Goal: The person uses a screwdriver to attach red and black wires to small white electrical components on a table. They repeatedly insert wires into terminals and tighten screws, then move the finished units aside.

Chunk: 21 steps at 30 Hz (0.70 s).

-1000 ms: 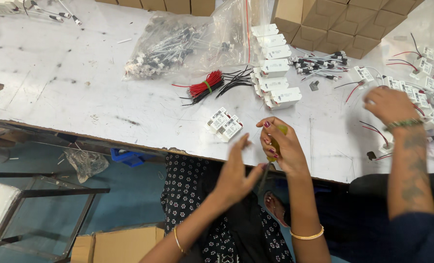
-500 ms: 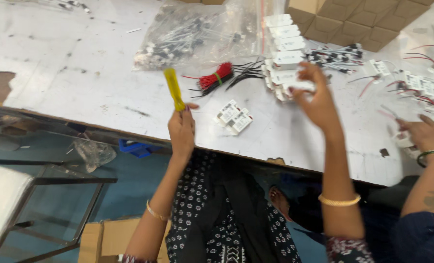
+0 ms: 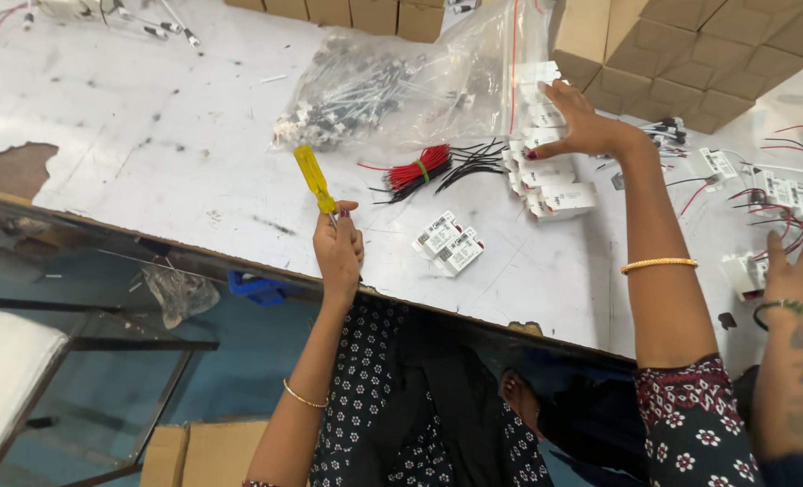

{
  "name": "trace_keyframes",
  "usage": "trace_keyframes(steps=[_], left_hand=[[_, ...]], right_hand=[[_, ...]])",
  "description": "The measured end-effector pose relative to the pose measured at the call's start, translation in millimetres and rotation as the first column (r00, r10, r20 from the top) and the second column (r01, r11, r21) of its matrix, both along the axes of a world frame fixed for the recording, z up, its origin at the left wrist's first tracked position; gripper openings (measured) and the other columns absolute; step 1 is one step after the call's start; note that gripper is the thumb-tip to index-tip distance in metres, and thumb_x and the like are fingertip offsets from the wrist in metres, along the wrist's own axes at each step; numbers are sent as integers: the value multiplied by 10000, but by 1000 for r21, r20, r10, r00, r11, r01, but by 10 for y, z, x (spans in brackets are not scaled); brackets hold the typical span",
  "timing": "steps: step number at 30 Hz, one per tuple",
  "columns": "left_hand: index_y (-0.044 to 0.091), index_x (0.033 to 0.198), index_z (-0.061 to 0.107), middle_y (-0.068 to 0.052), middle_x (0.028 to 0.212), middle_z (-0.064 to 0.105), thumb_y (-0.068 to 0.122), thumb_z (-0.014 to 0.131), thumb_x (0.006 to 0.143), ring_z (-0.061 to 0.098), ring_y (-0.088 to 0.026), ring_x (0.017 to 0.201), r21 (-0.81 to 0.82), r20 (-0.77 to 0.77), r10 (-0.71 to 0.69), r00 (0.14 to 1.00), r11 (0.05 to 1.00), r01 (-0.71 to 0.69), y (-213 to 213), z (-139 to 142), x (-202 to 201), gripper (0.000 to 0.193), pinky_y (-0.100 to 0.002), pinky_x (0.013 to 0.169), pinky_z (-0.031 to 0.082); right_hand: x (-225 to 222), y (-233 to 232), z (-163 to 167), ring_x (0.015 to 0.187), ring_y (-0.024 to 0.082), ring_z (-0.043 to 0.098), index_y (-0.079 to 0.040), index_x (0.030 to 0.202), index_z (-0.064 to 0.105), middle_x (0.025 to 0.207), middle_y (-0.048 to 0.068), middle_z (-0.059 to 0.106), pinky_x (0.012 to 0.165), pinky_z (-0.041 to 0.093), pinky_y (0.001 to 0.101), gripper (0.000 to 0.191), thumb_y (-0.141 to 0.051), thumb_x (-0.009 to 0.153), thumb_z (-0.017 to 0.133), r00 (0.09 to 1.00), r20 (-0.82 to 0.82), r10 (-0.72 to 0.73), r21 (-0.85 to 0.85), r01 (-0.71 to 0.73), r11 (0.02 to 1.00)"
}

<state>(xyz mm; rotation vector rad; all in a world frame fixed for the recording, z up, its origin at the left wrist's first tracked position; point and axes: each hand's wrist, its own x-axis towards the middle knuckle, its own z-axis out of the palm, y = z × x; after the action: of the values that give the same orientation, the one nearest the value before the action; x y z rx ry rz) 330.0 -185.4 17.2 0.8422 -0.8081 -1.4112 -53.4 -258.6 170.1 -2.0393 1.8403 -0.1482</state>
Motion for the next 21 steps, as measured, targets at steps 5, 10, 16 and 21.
trace_keyframes(steps=[5,10,16,21], left_hand=[[35,1161,542,92,600,337,159,473,1060,289,-4,434,-26,38,9,999,1000,-8,-22,44,-6,174,-222,371,215],[30,1150,544,88,581,345,132,469,1051,290,-5,424,-29,95,23,995,999,-20,-10,55,5,160,-225,373,214],[26,1141,558,94,576,344,126,480,1043,291,-3,424,-44,106,44,993,998,-40,-19,52,-22,160,-228,375,211],[31,1142,568,93,562,350,133,493,1042,296,-3,426,-43,124,59,990,998,-54,-40,26,-41,161,-228,383,217]], right_hand=[[-39,-44,6,1594,323,15,-198,1648,157,1728,94,33,1241,191,535,1367,-693,543,793,989,-146,1,67,9,998],[-105,-147,34,1582,342,24,-187,1641,139,1717,99,32,1234,196,532,1391,-675,529,815,974,-222,32,97,-10,995],[-166,-244,53,1570,363,53,-174,1649,137,1704,165,79,1236,183,550,1383,-679,549,808,969,-231,82,122,-55,991],[-172,-255,45,1564,384,97,-133,1648,122,1668,192,140,1239,198,541,1442,-679,520,836,951,-288,110,125,-76,989]])
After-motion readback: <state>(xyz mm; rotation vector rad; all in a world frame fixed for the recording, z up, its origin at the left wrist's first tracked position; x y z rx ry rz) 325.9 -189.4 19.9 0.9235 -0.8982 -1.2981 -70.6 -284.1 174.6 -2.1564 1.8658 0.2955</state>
